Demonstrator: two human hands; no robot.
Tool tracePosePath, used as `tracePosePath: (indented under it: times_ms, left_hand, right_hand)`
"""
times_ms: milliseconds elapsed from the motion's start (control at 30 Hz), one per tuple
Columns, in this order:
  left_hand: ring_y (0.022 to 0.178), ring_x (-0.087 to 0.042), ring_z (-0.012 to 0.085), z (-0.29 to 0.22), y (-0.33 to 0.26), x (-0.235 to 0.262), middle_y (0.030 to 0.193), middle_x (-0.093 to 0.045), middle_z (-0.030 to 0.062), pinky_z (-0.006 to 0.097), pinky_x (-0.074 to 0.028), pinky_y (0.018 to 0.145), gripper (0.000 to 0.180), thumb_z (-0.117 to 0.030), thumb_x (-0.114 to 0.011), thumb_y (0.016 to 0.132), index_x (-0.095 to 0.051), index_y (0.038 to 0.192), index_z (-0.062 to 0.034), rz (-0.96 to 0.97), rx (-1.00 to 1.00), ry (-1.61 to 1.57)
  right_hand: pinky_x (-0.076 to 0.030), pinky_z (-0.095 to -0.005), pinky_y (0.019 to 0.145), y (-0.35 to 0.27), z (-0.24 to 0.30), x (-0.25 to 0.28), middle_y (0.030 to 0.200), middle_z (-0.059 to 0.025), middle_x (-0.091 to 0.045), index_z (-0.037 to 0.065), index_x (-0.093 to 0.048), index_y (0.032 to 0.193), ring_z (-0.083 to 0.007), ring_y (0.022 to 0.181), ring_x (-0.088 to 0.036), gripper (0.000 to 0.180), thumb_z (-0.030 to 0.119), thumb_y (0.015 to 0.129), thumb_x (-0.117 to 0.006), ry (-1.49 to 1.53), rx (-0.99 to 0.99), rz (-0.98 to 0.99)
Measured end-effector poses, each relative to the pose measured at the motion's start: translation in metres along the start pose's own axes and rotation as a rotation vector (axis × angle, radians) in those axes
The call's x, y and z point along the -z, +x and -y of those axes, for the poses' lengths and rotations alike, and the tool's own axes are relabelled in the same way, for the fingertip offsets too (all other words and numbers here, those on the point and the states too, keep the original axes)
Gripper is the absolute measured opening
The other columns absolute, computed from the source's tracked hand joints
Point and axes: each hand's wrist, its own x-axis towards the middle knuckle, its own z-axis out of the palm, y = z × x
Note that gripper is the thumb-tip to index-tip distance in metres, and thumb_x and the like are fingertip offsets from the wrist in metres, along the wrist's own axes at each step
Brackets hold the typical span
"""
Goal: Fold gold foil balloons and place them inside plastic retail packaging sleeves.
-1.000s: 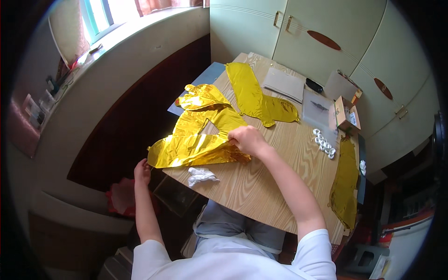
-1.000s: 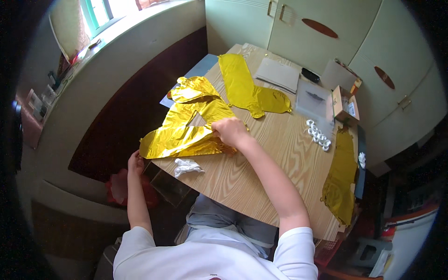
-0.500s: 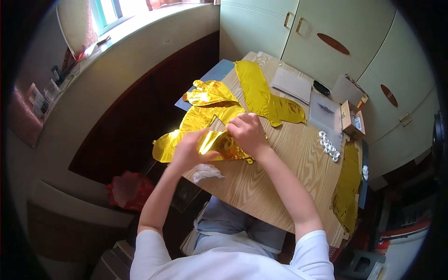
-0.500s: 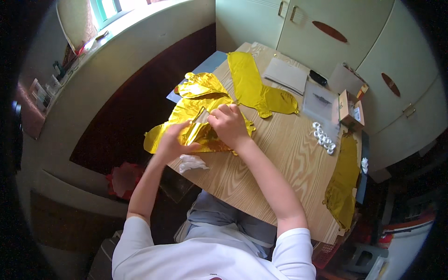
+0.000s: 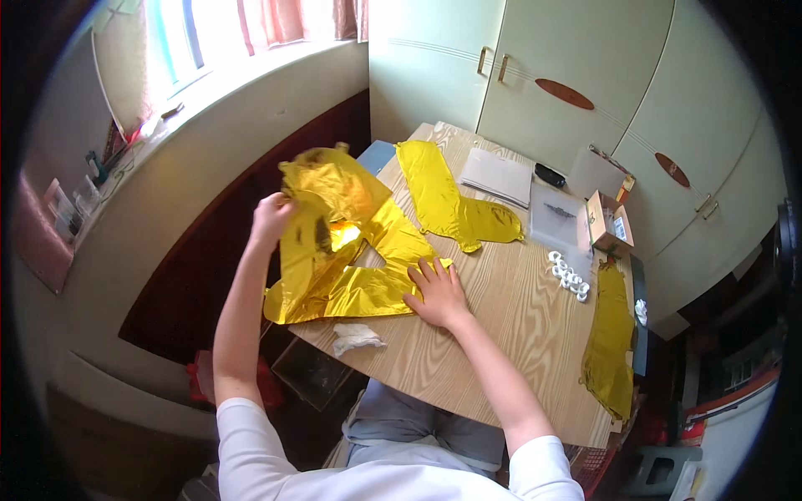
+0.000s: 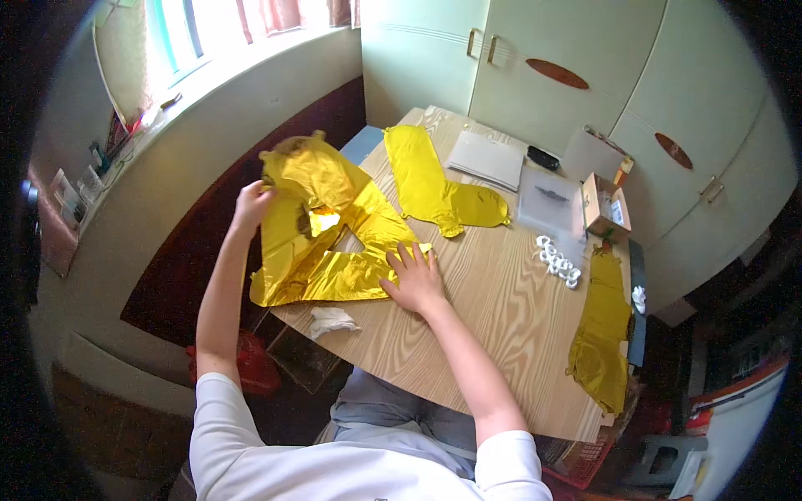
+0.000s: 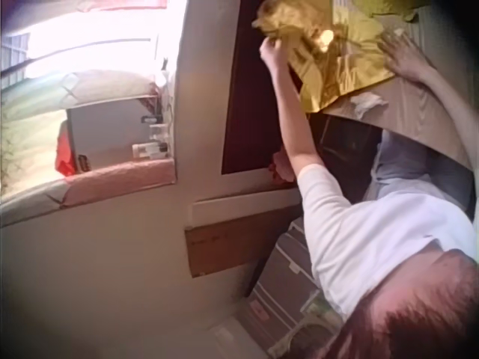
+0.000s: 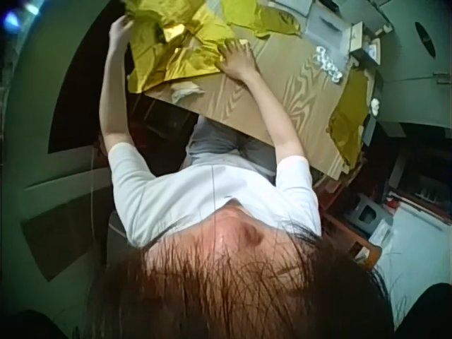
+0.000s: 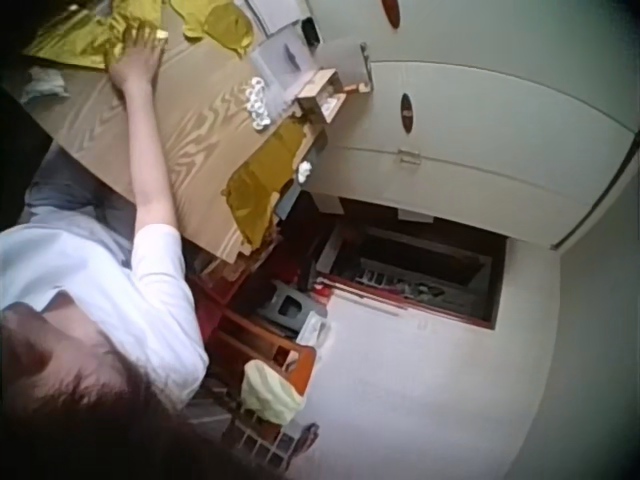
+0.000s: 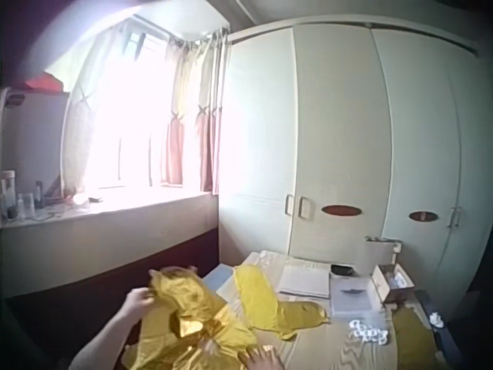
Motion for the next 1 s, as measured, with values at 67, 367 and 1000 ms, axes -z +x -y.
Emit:
tracePosePath:
  times_ms: [67,367,1000]
  left_hand:
    - [0.053,-0.05,0.0089,0.009,0.012,0.014,0.068,-0.058,-0.0015,0.028,-0.039,0.048,0.018,-0.016,-0.064,0.089,-0.066,0.092,0.0016,0.016,0.102,-0.134]
    - [0.08,-0.065,0.0241,0.107,0.078,0.103,0.088,-0.07,0.0144,0.037,-0.048,0.074,0.028,-0.026,-0.064,0.089,-0.066,0.099,0.0004,-0.378,0.192,0.136]
    - [0.089,-0.067,0.0358,0.101,0.049,0.342,0.096,-0.071,0.016,0.044,-0.05,0.076,0.038,-0.039,-0.059,0.093,-0.065,0.105,-0.0033,-0.994,-0.071,0.596]
  right_hand:
    - [-0.007,-0.0527,0.119,-0.004,-0.008,-0.003,0.158,-0.0114,-0.024,0.022,-0.035,0.15,-0.0352,0.147,-0.014,0.07,0.061,0.092,-0.041,-0.01,-0.038,0.003]
    - [-0.004,-0.0525,0.119,-0.005,-0.004,-0.001,0.16,-0.0121,-0.019,0.027,-0.03,0.151,-0.0376,0.148,-0.01,0.072,0.064,0.091,-0.04,-0.022,-0.075,0.02]
    - [-0.005,-0.053,0.119,-0.017,0.014,-0.012,0.153,-0.0131,-0.03,0.012,-0.04,0.144,-0.0385,0.144,-0.019,0.068,0.056,0.093,-0.048,-0.17,0.106,-0.307]
